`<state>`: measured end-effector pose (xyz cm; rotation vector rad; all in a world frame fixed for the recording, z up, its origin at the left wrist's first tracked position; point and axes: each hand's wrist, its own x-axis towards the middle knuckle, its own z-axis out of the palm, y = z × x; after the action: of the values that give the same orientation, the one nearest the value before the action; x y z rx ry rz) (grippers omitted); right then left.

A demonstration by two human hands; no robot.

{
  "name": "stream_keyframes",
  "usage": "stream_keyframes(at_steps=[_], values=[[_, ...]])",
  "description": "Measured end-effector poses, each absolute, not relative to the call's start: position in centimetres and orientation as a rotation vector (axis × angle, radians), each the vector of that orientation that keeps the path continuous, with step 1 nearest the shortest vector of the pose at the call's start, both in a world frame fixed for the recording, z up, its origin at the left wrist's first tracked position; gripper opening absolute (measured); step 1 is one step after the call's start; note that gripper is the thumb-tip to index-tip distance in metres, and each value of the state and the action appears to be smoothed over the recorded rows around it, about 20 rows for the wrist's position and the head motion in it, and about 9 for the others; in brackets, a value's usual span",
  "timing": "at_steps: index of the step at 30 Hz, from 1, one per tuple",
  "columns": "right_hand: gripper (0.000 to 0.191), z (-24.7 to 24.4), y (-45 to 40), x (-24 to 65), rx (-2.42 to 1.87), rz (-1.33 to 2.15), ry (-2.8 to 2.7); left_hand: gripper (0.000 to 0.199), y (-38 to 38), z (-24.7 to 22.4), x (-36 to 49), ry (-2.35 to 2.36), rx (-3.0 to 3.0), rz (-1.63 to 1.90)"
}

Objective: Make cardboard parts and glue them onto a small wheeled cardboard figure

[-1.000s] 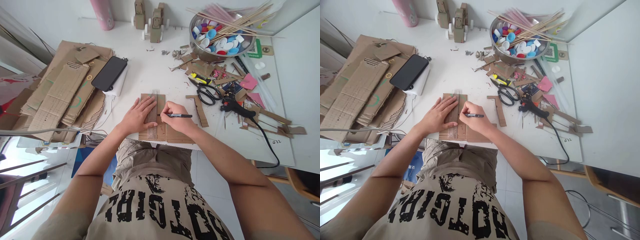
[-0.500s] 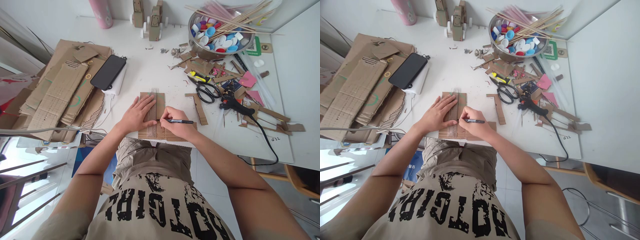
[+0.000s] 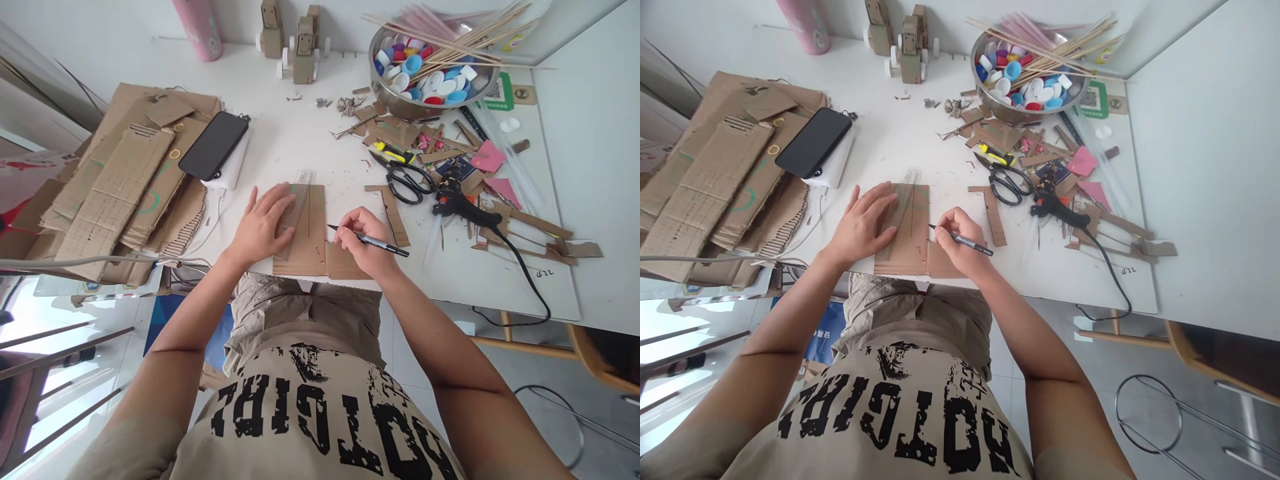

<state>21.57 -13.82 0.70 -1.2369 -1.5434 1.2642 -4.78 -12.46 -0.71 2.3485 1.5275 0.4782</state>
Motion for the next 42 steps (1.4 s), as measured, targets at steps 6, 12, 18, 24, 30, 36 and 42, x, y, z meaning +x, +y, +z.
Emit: stream_keyframes(at_steps=[6,12,18,24,30,36,42], values=[[0.026,0.3,-13.6,21.6,-1.234,1.293,-1.520,0.058,-12.4,-0.8,-5.6,1.777,2.238,0.624],[0.024,0.3,-13.6,21.6,-1.224,1.252,-1.570,0.046,-12.8,-0.1,-4.6,1.779,2.262,0.508],[0.018,0.5,-13.8,21.5,-1.262,1.227,-1.606,0.048,-12.0,0.3,-5.3,1.831,2.096,0.575],[0.008,0.4,-14.1,21.6,-1.281,1.067,-1.764,0.042,-8.8,0.8,-5.8,2.006,2.125,0.581],[0.019,-0.6,-17.3,21.5,-1.258,0.226,-2.200,0.044,-8.9,2.6,-3.7,1.733,2.415,0.441],[0.027,-2.0,-20.2,21.4,-1.277,-0.280,-2.249,0.049,-9.4,3.1,-1.3,1.562,2.416,0.178],[0.023,-1.6,-19.7,21.3,-1.262,-0.207,-2.300,0.035,-7.8,3.6,-0.8,1.727,2.293,0.207]])
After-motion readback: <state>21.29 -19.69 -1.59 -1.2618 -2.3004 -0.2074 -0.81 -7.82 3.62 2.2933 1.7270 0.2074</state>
